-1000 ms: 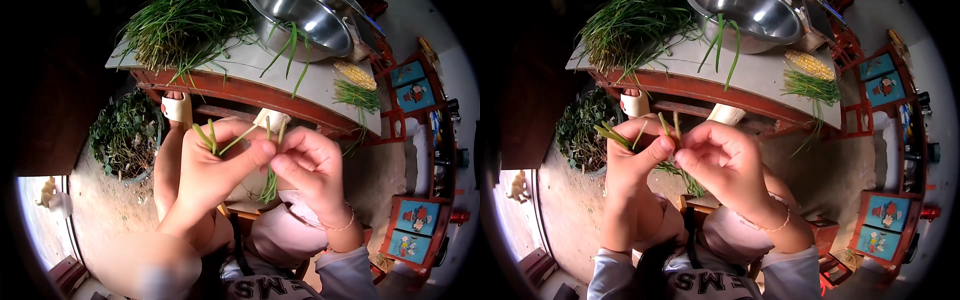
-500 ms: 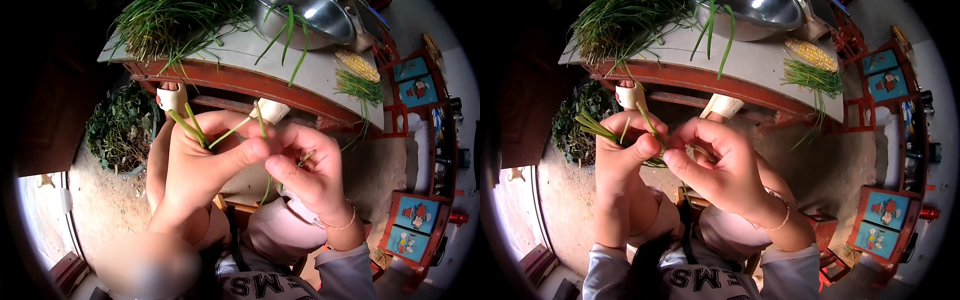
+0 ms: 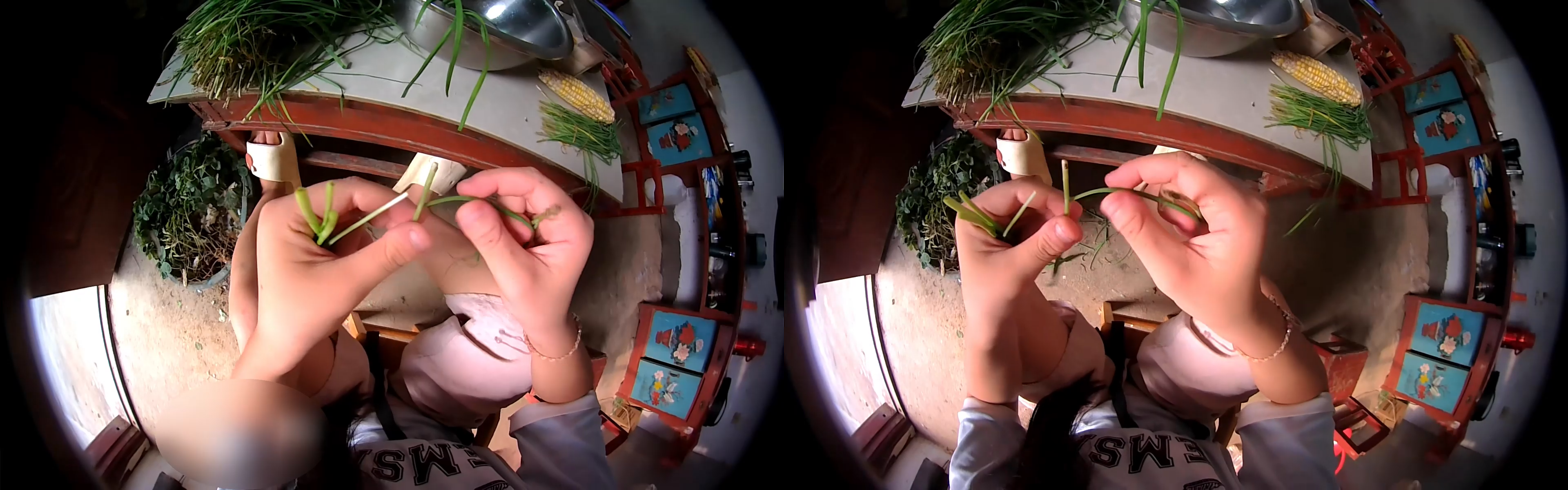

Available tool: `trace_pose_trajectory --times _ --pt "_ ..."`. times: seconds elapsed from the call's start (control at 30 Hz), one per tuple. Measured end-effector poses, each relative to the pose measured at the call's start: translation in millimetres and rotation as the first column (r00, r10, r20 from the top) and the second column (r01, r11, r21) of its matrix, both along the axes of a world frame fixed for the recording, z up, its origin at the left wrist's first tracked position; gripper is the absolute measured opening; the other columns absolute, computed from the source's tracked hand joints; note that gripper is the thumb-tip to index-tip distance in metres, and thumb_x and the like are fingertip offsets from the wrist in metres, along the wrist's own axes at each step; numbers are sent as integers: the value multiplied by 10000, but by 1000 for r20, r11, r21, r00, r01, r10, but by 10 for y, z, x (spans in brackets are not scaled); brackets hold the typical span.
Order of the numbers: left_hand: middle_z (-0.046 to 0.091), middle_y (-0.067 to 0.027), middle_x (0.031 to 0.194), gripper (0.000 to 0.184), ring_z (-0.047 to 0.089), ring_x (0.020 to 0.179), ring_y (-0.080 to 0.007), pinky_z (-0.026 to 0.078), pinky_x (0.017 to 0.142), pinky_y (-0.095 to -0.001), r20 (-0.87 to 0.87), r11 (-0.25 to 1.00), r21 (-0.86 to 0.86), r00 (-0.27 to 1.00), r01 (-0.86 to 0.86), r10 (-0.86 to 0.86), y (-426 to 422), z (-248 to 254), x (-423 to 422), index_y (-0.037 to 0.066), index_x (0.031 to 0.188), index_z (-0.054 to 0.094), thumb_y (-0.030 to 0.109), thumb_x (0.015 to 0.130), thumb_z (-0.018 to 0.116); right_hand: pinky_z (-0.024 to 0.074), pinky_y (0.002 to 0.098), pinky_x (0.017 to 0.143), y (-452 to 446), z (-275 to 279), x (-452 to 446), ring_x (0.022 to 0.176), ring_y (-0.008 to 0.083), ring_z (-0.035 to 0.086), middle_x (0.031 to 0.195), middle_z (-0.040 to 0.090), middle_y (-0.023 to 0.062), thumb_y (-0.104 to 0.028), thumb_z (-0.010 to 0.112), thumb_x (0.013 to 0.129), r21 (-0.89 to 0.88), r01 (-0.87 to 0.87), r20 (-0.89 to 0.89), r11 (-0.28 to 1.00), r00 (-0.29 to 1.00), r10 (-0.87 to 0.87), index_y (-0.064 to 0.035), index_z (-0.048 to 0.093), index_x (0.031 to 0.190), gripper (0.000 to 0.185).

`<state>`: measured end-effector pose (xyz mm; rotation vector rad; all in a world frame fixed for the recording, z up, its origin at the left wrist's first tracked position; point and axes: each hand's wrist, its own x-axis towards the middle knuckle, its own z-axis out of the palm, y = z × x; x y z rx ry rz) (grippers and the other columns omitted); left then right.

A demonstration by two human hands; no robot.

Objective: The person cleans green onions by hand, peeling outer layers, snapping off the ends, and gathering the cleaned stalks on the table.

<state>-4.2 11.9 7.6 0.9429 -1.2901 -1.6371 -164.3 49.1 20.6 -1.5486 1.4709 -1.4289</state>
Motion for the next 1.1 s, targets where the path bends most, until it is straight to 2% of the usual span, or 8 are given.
trace_pose_trajectory --times 0.23,0.27,0.33,0.6,0.67,0.73,0.83,1.1 --pt "572 28 662 139 430 553 7 322 486 -124 -30 992 -126 1000 -13 9 13 -67 -41 -27 773 618 44 685 700 197 166 388 -51 -69 -34 443 -14 274 568 490 -49 -12 694 672 -244 -93 -236 965 971 34 -8 606 782 141" --pt "572 28 662 139 430 553 7 322 486 -124 -30 992 -125 1000 -11 7 15 -52 -34 -27 773 618 44 685 700 194 170 387 -57 -65 -30 438 -10 273 552 474 -51 -10 687 678 -259 -57 -233 964 972 -5 -11 604 769 124" --pt "599 -74 698 187 551 602 -95 450 565 -196 66 999 15 997 42 -43 19 2 -7 -35 737 586 84 671 713 191 173 387 -58 -54 -24 433 -5 271 535 459 -53 -8 680 685 -274 -19 -230 962 972 -46 -14 601 757 107" --pt "592 -90 662 172 552 574 -107 443 543 -202 70 998 -36 996 61 -58 17 -15 19 -44 731 585 94 703 684 224 157 409 -150 -72 -179 470 -9 311 521 421 -91 -35 644 721 -255 278 10 926 959 -285 -28 598 746 53" --pt "590 -94 660 183 552 570 -110 438 539 -201 61 998 -44 997 48 -45 1 -15 18 -44 729 584 110 709 682 241 154 429 -171 -90 -194 495 -6 327 545 423 -88 -23 646 704 -58 197 -75 979 977 -201 -38 605 760 72" --pt "600 -17 648 115 512 601 -35 402 552 -159 2 995 -88 999 43 -43 -16 -33 22 -23 742 618 77 720 672 248 148 446 -148 -95 -135 524 3 337 709 470 -44 -32 660 683 56 39 -83 998 996 -34 -42 614 790 116" --pt "605 -28 656 134 525 616 -47 414 562 -171 1 997 -63 999 41 -42 -15 -11 31 -27 757 619 93 724 671 237 136 459 -109 -100 -85 570 -8 347 849 481 -6 -64 682 681 27 -89 -34 996 995 90 -58 627 779 112" --pt "588 0 649 123 483 578 -20 365 510 -143 -30 996 -59 997 63 -64 14 5 6 -27 785 623 60 713 674 240 136 463 -97 -180 39 655 2 365 873 487 5 -96 685 694 47 -204 202 978 961 190 -58 623 757 96"
